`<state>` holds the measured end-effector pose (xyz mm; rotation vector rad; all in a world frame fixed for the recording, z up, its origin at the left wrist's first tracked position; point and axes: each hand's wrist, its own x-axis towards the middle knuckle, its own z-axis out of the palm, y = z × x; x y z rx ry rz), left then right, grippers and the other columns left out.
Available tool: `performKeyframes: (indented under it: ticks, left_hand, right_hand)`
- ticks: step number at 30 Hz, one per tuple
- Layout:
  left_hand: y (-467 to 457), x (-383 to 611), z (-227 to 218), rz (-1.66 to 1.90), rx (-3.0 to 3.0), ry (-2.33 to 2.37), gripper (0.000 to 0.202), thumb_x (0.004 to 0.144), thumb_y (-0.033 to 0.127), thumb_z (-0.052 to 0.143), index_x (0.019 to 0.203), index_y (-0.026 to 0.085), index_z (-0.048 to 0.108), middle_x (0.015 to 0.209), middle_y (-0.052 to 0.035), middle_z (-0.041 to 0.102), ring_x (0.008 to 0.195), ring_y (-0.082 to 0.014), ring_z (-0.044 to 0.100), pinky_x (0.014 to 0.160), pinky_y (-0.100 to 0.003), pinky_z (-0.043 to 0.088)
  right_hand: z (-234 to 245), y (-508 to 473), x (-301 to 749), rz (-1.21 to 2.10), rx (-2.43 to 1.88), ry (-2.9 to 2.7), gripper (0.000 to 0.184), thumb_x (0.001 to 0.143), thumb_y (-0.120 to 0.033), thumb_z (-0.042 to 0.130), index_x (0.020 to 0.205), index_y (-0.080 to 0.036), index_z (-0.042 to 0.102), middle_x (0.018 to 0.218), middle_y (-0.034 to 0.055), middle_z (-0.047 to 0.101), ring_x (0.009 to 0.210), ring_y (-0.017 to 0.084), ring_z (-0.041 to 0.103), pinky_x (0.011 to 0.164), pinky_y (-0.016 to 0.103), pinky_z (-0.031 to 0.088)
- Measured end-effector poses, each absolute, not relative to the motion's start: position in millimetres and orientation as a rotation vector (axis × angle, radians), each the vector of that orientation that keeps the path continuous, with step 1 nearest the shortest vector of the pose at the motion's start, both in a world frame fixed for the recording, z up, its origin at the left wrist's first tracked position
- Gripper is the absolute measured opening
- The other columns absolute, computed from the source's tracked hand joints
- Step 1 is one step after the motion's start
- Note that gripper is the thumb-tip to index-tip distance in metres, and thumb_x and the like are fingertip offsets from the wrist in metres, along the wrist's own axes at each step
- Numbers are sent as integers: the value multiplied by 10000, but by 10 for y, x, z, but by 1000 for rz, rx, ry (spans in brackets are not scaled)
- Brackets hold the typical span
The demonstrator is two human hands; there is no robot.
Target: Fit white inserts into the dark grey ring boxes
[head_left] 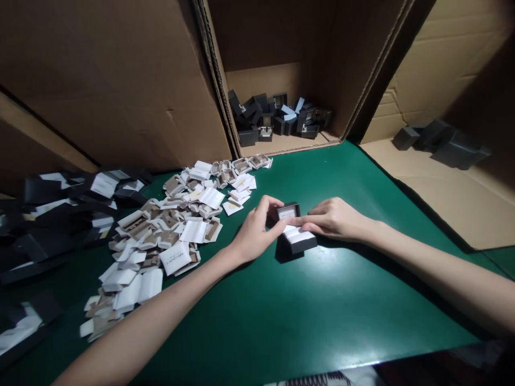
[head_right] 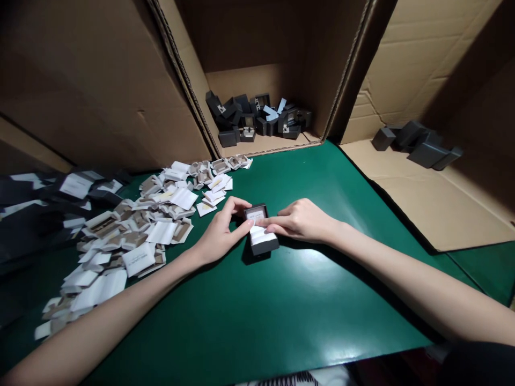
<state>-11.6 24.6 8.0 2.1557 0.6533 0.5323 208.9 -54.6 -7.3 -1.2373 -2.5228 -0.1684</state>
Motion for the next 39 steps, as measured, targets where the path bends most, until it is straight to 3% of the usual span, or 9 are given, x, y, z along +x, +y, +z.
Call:
performKeyframes:
  ticks: [4, 10, 14, 19, 26, 30, 39]
  left_hand:
    - [257, -81, 20, 614, 2174, 717, 194, 810, 194, 528, 981, 218, 442, 944, -5, 578, 843, -158, 591, 714, -265, 450]
    - [271, -80, 12, 610, 2152, 721, 153, 814, 201, 522, 935, 220, 430, 838, 13, 562, 743, -140, 577, 651, -244, 436]
    - [279, -86, -6, 636, 2172, 732, 139, 814, 214, 523, 910, 219, 423, 785, 28, 543, 684, -127, 556, 608, -231, 414]
    - [276, -96, -20, 645, 2168, 742, 137, 825, 226, 517, 923, 221, 421, 825, 18, 569, 739, -143, 582, 660, -250, 442]
    - [260, -103, 14, 613, 2159, 744, 155, 827, 243, 513, 960, 220, 436, 868, 0, 593, 776, -159, 607, 673, -264, 467]
    - [265, -113, 14, 607, 2152, 742, 147, 836, 258, 516, 955, 214, 440, 888, -7, 600, 801, -162, 612, 690, -271, 476]
    - [324, -161, 75, 584, 2179, 674, 270, 820, 242, 539, 1083, 196, 498, 889, -9, 619, 710, -131, 567, 638, -248, 449]
  right_hand:
    - [-111, -588, 1956, -282, -1186, -2514, 367, 979, -331, 355, 1180, -176, 620, 579, -1, 572, 499, 91, 433, 528, 260, 239]
    - [-102, -631, 1847, -530, -1331, -2317, 292, 927, -195, 417, 1111, -179, 643, 532, -26, 557, 468, 85, 421, 512, 258, 247]
    - [-68, -679, 1779, -484, -1526, -2319, 349, 889, -160, 440, 1196, -204, 600, 564, -22, 603, 462, 80, 444, 494, 256, 210]
    - [-75, -698, 1756, -413, -1547, -2339, 422, 851, -122, 427, 1240, -204, 567, 606, -4, 636, 476, 86, 466, 490, 244, 204]
    - [-118, -694, 1771, -398, -1367, -2329, 327, 842, -99, 414, 1073, -164, 637, 592, -3, 593, 481, 90, 451, 490, 246, 202]
    - [-104, -693, 1773, -339, -1436, -2346, 331, 849, -114, 412, 1075, -184, 644, 603, 1, 611, 474, 91, 463, 482, 249, 179]
    - [-204, -636, 1928, -24, -1159, -2258, 312, 913, -156, 412, 1164, -175, 595, 661, 10, 641, 475, 84, 497, 483, 220, 304]
